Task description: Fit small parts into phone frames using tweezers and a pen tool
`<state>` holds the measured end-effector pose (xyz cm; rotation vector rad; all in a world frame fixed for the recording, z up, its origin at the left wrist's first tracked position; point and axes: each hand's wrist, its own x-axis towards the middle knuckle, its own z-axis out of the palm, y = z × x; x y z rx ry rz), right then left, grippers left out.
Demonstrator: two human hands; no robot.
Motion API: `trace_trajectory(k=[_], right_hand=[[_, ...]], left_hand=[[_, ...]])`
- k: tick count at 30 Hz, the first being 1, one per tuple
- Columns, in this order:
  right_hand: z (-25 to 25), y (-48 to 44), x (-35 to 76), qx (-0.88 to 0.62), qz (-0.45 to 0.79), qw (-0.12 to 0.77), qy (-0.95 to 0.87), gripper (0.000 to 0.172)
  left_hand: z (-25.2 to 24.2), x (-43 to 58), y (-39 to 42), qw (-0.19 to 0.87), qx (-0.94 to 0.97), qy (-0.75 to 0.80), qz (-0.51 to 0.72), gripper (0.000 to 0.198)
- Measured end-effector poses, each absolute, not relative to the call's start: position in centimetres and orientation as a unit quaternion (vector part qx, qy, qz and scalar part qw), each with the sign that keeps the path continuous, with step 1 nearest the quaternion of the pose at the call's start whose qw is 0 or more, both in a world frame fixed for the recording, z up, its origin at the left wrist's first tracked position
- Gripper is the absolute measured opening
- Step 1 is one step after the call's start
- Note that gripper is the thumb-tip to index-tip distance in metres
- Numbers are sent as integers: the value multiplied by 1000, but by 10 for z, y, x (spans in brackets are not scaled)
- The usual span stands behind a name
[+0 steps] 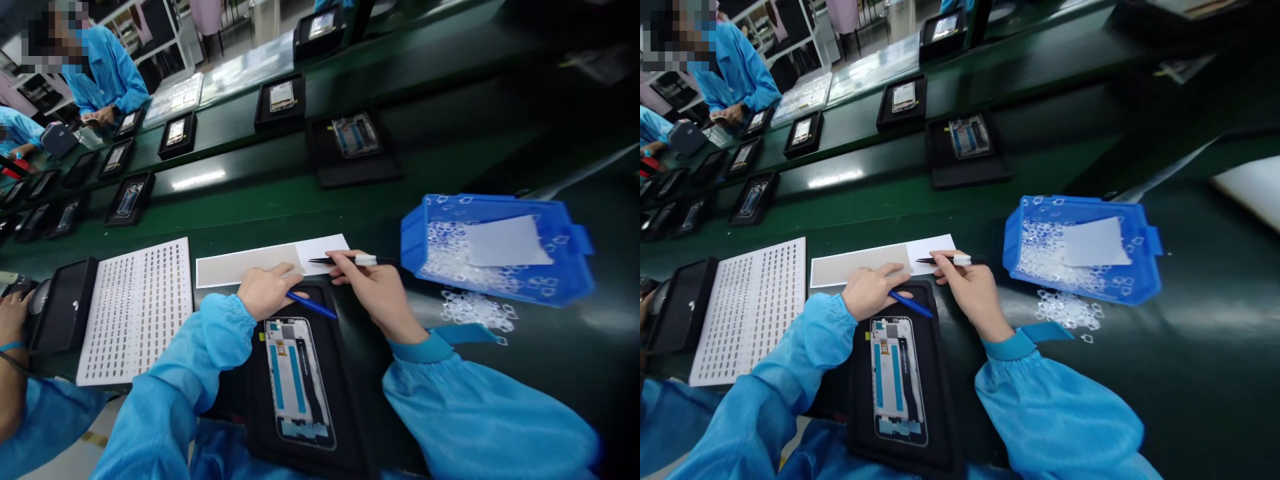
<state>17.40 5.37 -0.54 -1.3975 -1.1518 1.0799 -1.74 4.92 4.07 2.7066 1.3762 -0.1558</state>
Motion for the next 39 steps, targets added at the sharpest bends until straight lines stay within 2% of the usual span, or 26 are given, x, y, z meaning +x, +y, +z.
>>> trace_trajectory(k=[10,19,22,25,27,30,34,39], right_hand=[[1,54,168,-621,401,464,-488,31],[-3,55,169,-615,415,464,-483,32],[-1,57,168,-597,438,493,-458,36],[4,51,170,-568,463,561,-385,44],[8,37,172,-559,466,587,-356,48],[11,6,171,-568,470,548,-395,44],[11,-26,163,-588,469,462,-470,35],[7,-31,155,-599,441,428,-513,31]], left_hand=[[34,-19,48,57,886,458,-36,38],[36,-18,47,61,881,466,-44,34],[37,-18,48,66,880,470,-36,31],[42,-23,50,108,873,476,6,30],[47,-29,49,154,858,484,76,30],[55,-39,41,243,815,499,166,24],[58,-42,25,355,774,518,76,19],[59,-34,20,324,784,528,-45,19]])
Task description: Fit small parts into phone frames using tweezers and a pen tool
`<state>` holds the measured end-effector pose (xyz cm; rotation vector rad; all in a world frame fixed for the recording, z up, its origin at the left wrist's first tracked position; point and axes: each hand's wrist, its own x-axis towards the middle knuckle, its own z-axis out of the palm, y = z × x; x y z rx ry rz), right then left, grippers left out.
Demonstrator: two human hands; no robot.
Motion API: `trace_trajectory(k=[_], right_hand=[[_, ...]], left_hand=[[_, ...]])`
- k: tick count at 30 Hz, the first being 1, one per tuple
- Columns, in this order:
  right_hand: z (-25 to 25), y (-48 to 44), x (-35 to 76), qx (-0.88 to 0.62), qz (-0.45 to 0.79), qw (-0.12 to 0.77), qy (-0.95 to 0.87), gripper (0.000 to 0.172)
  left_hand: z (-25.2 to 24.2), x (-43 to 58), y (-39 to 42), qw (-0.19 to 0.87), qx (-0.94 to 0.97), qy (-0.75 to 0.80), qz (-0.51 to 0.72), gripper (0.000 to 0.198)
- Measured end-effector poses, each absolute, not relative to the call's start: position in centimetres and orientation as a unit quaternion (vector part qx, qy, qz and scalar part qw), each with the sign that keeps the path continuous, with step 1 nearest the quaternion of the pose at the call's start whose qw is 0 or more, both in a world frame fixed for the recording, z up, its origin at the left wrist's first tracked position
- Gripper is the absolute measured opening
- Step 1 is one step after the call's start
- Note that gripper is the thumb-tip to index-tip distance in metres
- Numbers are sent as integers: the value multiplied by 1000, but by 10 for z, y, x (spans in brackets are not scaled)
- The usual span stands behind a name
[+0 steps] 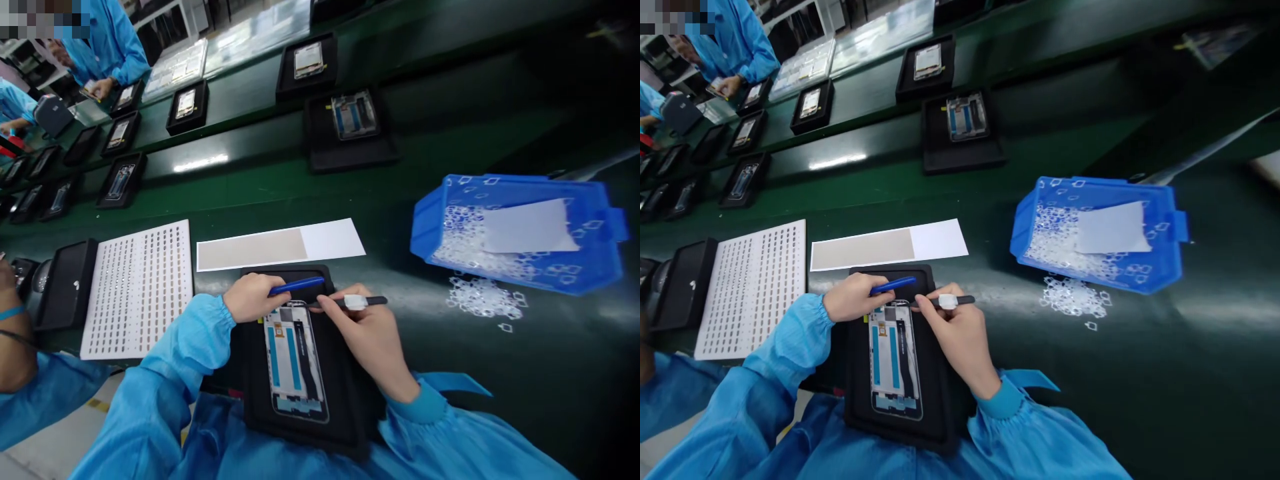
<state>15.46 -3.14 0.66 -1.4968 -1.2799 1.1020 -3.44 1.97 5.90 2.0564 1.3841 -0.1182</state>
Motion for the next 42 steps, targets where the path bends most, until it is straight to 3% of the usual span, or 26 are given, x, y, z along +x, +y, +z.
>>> trace_trajectory(k=[15,42], right_hand=[[3,-32,153,-623,396,405,-539,33],[7,-33,153,-619,364,409,-564,34]], left_hand=[[63,-30,23,341,764,539,-96,23],[64,-29,20,349,757,547,-82,20]])
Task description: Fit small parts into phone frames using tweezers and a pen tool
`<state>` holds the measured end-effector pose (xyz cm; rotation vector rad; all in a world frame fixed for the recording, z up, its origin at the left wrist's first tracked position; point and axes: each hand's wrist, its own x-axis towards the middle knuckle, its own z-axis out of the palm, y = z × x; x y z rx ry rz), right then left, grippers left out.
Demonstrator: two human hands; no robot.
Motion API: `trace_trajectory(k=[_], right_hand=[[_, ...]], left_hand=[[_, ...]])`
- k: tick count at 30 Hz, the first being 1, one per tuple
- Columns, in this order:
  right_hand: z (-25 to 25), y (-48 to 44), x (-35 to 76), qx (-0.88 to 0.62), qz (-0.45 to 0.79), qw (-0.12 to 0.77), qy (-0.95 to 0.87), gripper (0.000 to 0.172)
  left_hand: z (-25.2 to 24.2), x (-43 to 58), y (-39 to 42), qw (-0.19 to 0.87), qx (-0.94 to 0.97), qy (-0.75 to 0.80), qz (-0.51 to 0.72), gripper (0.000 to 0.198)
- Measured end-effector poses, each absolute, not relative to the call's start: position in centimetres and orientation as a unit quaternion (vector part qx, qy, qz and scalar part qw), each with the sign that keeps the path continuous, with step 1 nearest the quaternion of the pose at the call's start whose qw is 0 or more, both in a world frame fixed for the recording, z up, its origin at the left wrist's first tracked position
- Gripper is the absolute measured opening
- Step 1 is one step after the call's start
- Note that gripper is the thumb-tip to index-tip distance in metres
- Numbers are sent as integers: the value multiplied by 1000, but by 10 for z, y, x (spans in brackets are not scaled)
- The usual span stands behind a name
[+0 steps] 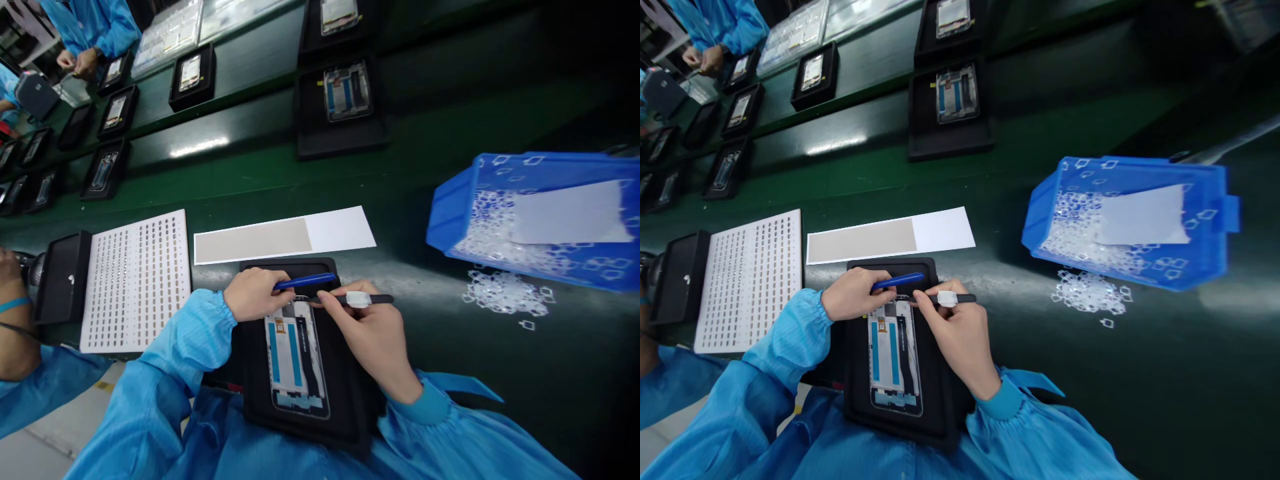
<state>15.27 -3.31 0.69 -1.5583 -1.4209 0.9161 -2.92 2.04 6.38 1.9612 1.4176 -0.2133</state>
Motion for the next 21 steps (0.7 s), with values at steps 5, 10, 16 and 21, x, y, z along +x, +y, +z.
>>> trace_trajectory(k=[5,10,16,21], right_hand=[[9,-34,153,-610,351,411,-580,31],[8,-35,154,-601,364,433,-565,26],[5,-37,155,-601,336,395,-608,29],[8,-36,151,-594,288,399,-636,31]], left_hand=[[63,-27,19,336,754,556,-96,20],[58,-27,18,321,763,552,-102,21],[58,-28,17,317,763,554,-102,23],[59,-28,18,317,763,554,-98,22]])
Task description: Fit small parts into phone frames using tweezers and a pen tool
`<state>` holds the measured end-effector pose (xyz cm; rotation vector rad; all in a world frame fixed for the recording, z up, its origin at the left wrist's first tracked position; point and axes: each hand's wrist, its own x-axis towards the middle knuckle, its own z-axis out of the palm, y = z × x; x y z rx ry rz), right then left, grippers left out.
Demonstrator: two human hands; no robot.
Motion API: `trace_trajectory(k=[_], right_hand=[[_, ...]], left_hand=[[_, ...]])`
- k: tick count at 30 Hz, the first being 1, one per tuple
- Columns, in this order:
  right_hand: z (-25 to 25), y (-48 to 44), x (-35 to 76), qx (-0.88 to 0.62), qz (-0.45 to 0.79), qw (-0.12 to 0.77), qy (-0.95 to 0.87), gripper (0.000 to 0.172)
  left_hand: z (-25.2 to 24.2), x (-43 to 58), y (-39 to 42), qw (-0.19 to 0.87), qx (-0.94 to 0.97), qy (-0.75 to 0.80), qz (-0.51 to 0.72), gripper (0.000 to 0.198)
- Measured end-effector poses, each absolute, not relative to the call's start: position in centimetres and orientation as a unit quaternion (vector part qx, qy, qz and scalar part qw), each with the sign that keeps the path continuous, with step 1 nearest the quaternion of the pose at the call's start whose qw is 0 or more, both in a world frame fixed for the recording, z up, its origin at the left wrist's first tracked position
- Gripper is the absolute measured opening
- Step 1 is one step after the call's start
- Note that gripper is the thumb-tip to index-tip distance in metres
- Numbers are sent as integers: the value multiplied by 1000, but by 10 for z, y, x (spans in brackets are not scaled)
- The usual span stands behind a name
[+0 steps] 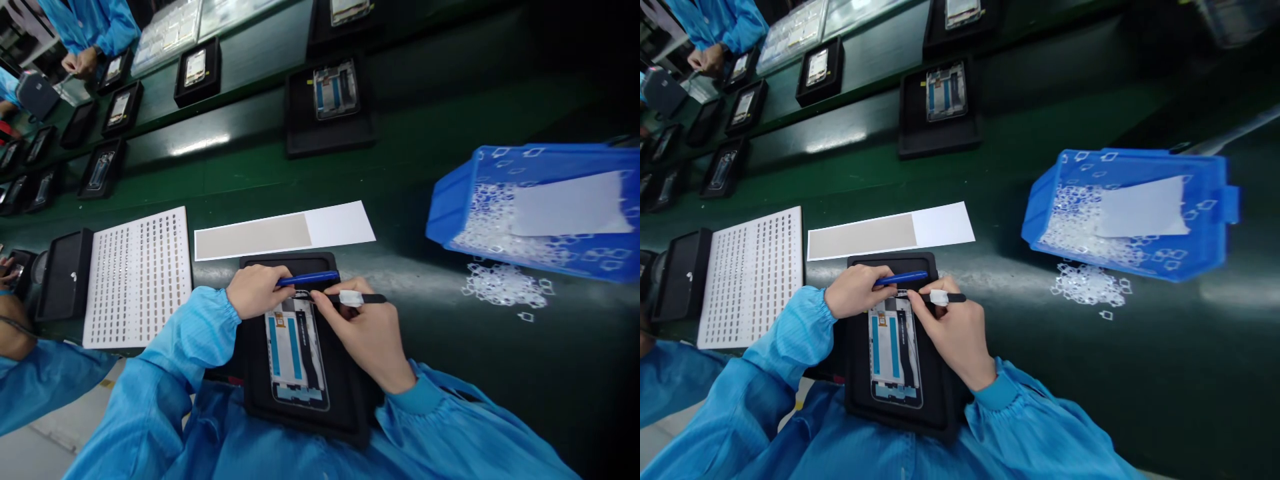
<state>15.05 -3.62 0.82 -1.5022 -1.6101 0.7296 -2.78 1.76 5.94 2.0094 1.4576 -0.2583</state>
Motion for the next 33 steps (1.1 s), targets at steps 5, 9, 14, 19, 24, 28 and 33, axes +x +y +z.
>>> trace_trajectory(k=[5,9,14,19,24,28,33], right_hand=[[6,-37,149,-592,294,413,-627,31],[-1,-39,153,-608,324,501,-523,30],[-3,-40,150,-591,362,555,-461,33],[-14,-49,142,-585,378,546,-467,39],[-16,-38,150,-576,389,585,-417,44],[-3,-19,162,-579,381,602,-396,46],[1,-16,164,-538,402,509,-538,43]], left_hand=[[60,-25,8,300,767,565,-58,17],[63,-48,-25,277,739,603,119,23],[57,-89,-100,270,647,698,145,42],[39,-83,-163,446,580,667,142,76],[46,-80,-158,600,412,633,265,85],[71,-104,-85,544,354,661,377,86],[88,-142,58,407,400,706,420,58]])
